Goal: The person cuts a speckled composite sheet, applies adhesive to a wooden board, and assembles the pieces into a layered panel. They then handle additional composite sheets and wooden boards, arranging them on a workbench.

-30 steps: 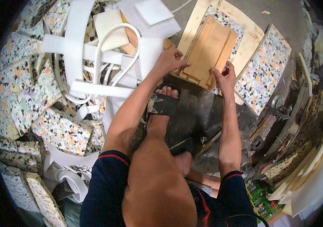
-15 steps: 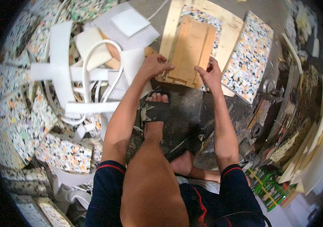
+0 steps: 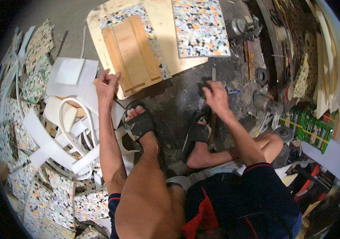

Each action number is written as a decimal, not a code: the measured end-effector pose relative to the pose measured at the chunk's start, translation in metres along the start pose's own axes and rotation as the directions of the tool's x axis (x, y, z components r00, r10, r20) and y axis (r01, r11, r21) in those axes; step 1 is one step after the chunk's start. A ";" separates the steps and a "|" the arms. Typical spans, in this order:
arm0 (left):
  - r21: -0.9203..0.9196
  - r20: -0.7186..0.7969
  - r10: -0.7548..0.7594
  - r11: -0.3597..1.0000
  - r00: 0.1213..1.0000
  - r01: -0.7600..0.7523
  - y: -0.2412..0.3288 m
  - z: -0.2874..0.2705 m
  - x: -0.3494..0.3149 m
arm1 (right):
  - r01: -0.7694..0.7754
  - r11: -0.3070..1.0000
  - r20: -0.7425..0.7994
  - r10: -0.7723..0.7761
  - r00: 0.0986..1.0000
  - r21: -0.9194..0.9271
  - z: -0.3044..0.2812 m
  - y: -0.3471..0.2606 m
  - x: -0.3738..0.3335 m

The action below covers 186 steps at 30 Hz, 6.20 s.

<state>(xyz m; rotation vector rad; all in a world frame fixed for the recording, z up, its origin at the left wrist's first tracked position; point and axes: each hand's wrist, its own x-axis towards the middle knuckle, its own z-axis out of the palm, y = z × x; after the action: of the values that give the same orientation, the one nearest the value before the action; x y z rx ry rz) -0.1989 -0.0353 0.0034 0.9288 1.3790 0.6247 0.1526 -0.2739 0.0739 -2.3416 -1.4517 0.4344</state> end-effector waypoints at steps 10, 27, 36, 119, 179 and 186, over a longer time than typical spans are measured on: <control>0.808 -0.190 0.576 0.552 0.795 -0.207 0.048 0.058 0.013 | -0.004 0.899 0.162 0.083 0.983 -0.439 -0.009 0.139 -0.035; 0.831 -0.098 0.634 0.477 0.767 -0.287 0.065 0.073 0.003 | 0.071 0.774 0.278 0.139 0.951 -0.629 -0.009 0.147 -0.036; 0.809 -0.114 0.587 0.523 0.801 -0.269 0.068 0.078 0.004 | 0.023 0.793 0.179 0.109 0.978 -0.609 -0.006 0.151 -0.038; 0.676 -0.096 0.578 0.635 0.811 -0.373 0.049 0.063 0.009 | -0.304 0.641 0.164 0.269 0.949 0.705 0.107 -0.099 0.051; 0.605 0.367 0.648 0.378 0.667 -0.701 -0.025 0.035 -0.061 | -0.143 0.806 0.000 0.175 0.985 0.575 0.094 -0.102 0.040; 0.628 0.373 0.650 0.349 0.662 -0.696 -0.026 0.035 -0.059 | -0.114 0.817 -0.035 0.162 0.986 0.565 0.101 -0.098 0.037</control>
<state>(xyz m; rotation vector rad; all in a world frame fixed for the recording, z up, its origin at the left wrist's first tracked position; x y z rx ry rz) -0.1761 -0.1048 0.0115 2.2679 1.1306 0.6264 0.0472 -0.1866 0.0247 -1.9532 -0.9426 0.6906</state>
